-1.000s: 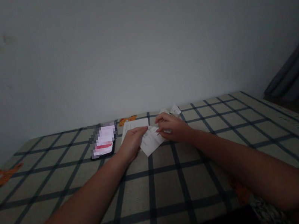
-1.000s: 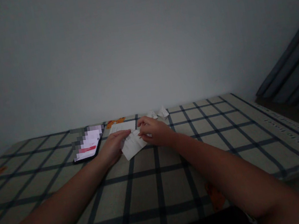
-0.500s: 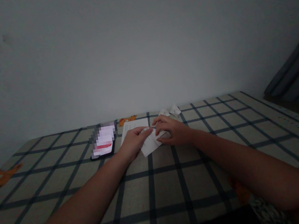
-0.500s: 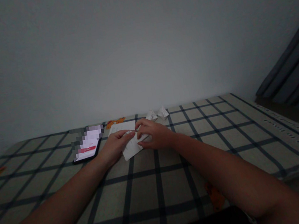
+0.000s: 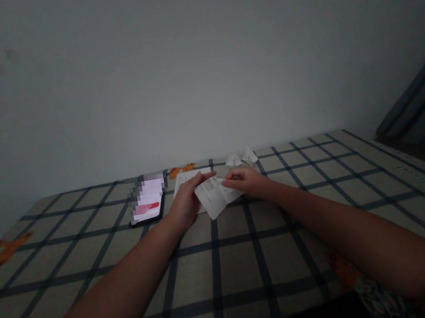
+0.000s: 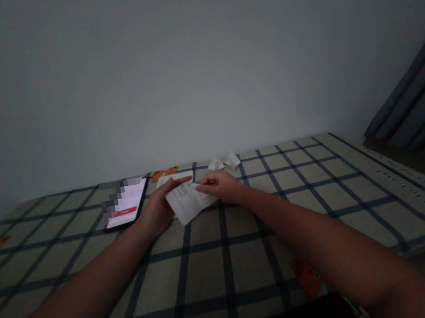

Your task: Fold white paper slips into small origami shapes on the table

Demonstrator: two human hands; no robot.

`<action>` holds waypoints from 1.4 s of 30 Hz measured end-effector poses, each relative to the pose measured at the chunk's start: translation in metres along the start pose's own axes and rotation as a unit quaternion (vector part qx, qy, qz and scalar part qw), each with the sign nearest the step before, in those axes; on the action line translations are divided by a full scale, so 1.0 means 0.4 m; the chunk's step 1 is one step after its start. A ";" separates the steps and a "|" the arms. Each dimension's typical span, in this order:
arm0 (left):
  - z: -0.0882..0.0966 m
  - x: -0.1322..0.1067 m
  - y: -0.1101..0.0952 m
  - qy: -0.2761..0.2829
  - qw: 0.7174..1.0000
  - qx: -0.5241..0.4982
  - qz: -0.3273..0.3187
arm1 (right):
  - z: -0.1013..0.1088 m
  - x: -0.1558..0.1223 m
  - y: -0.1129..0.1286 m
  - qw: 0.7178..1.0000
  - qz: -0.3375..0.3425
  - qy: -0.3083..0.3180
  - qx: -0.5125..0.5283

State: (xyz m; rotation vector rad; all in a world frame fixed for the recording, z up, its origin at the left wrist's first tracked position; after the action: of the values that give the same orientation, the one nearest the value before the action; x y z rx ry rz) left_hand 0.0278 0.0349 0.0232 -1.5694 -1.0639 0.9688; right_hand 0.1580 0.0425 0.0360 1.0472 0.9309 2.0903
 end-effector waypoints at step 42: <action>0.011 -0.002 0.021 -0.035 0.995 0.095 0.010 | -0.009 -0.002 -0.028 0.987 -0.037 -0.033 0.154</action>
State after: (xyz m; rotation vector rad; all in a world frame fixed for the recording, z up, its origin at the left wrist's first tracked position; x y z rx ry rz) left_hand 0.0251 0.0342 0.0141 -1.4009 -0.9762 1.1126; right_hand 0.1577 0.0472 0.0253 1.2082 1.2674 1.8768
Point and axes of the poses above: each hand's wrist, its own x-axis towards the middle knuckle, its own z-axis out of the back of the hand, y = z × x, the point moved 8 cm from there along x, towards the middle knuckle, and after that the axes turned 8 degrees about z, right-handed, at the moved point
